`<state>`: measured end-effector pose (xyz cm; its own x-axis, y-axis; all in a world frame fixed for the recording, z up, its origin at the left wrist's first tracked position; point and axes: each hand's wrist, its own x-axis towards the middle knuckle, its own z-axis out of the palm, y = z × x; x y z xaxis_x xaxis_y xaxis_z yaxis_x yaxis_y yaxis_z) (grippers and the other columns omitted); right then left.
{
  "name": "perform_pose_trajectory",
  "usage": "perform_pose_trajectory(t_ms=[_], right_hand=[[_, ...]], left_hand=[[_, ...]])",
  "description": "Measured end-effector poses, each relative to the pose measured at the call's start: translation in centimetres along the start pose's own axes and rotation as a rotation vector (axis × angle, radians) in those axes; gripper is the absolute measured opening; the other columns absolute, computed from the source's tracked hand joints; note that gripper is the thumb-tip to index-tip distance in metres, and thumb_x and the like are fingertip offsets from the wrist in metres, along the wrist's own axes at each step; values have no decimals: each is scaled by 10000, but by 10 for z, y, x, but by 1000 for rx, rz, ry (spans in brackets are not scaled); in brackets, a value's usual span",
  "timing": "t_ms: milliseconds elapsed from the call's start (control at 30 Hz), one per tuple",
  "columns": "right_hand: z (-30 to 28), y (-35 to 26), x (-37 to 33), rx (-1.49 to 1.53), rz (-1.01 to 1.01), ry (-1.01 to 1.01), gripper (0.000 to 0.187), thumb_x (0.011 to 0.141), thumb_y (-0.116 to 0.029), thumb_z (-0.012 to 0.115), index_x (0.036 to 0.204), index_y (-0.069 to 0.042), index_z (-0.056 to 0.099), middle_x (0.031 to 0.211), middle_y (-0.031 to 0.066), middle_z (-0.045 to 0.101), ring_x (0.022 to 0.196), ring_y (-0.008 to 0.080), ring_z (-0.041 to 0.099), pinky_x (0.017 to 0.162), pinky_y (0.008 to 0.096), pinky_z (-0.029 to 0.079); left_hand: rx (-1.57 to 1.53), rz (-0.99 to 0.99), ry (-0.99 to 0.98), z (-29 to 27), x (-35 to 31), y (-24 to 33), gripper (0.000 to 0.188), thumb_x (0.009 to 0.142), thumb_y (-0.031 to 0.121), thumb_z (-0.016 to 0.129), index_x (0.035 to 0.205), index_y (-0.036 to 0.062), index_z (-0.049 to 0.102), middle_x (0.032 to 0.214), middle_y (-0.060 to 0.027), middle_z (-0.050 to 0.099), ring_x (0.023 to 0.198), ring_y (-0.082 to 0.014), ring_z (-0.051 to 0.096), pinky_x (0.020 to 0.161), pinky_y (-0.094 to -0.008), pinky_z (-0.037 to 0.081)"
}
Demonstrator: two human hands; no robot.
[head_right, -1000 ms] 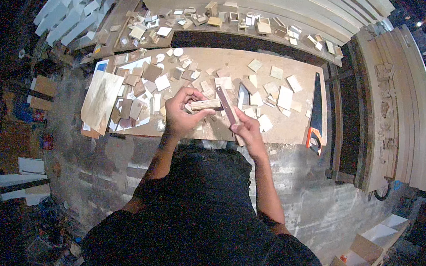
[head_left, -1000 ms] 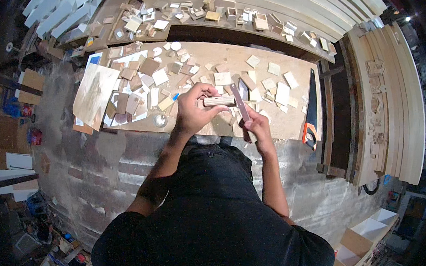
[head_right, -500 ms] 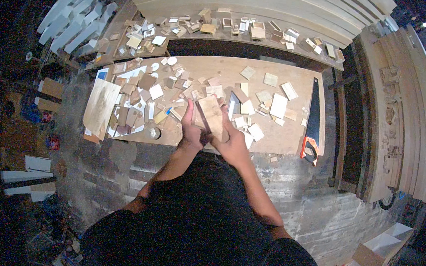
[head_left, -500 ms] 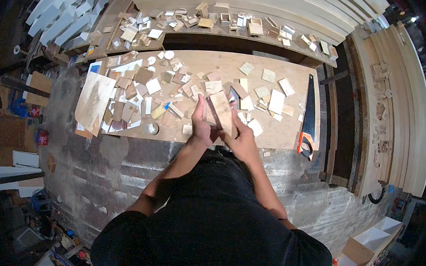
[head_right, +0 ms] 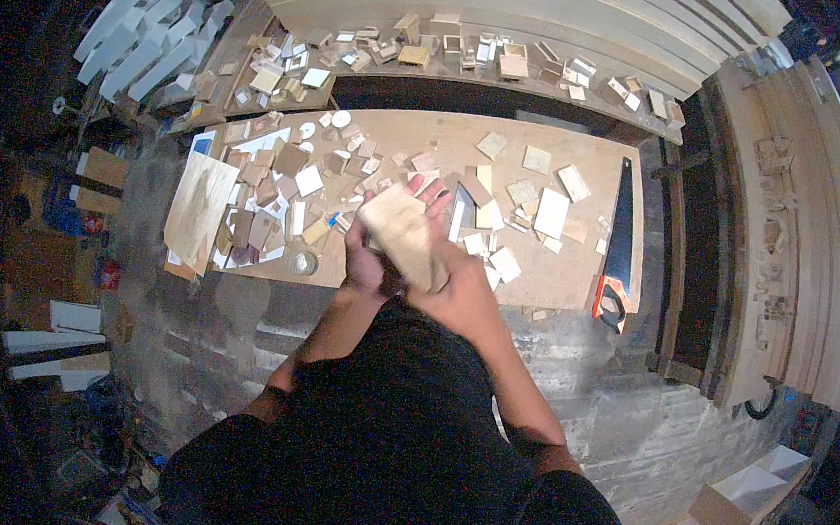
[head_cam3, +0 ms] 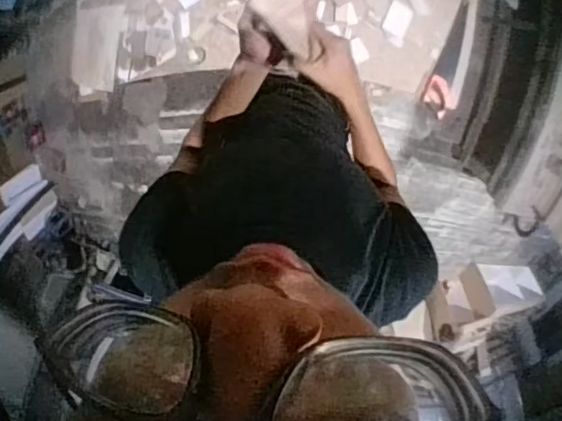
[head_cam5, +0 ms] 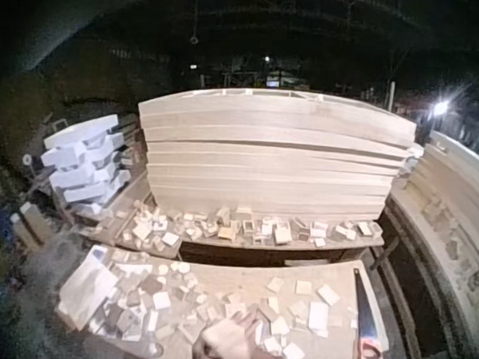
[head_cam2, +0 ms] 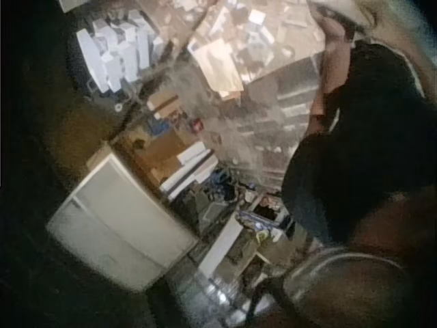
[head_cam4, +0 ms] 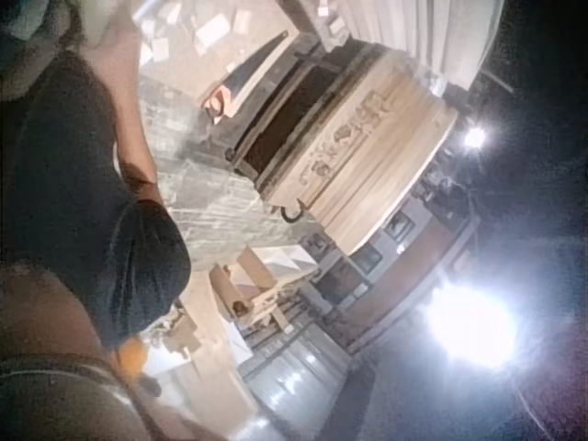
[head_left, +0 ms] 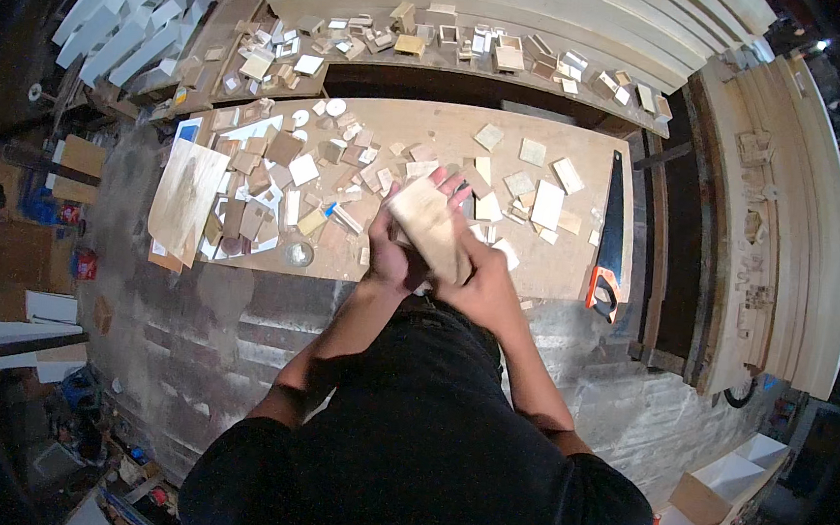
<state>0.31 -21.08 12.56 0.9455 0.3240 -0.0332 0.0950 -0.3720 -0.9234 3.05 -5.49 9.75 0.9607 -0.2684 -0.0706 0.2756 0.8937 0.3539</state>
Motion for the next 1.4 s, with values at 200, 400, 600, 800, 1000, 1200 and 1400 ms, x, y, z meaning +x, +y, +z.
perform_pose_trajectory(t_ms=[200,400,600,800,1000,1200,1400], right_hand=[[39,-31,-5,44,-249,53,797,690,-213,767,1397,36,495,989,228,721,857,206,701,824,308,519],[70,-34,0,24,-59,-3,831,692,-245,761,1394,94,472,1084,257,690,981,160,634,917,294,482],[103,-49,7,4,-35,11,834,698,-238,777,1400,90,468,1166,253,669,1064,172,620,950,306,467],[129,-73,18,-73,220,-14,846,664,-234,806,1376,98,491,1079,258,699,1005,182,661,920,306,485],[154,-74,20,-93,93,-72,831,676,-249,807,1354,117,496,992,261,705,927,166,667,839,301,508],[177,-71,14,-67,-126,-55,876,675,-297,800,1399,72,474,1009,278,706,954,213,707,849,339,532],[180,-50,9,-52,-156,-2,847,718,-278,777,1413,80,450,887,245,706,833,220,712,785,326,538]], left_hand=[[-128,-62,46,-26,1,22,762,1015,543,290,1504,-41,276,1587,-198,272,1449,-301,299,1199,-434,206],[-95,-19,-114,-40,-25,49,725,1029,509,279,1476,-61,312,1501,-271,379,1449,-351,305,1210,-453,209],[-69,-139,30,-52,-44,81,647,1052,446,253,1440,-55,379,1463,-237,447,1375,-341,417,1186,-438,271],[-236,-190,6,-70,-77,117,681,1041,511,272,1429,-30,418,1507,-201,411,1407,-328,366,1197,-429,249],[-299,-177,28,-87,-92,127,627,1024,436,321,1414,-43,429,1479,-203,445,1374,-336,420,1179,-445,295],[-273,-143,134,-88,-90,137,686,1015,497,359,1461,-25,372,1483,-168,427,1410,-326,370,1176,-426,282],[-251,-135,258,-103,-78,118,571,1031,406,340,1430,11,440,1383,-167,535,1331,-308,470,1143,-424,335]])
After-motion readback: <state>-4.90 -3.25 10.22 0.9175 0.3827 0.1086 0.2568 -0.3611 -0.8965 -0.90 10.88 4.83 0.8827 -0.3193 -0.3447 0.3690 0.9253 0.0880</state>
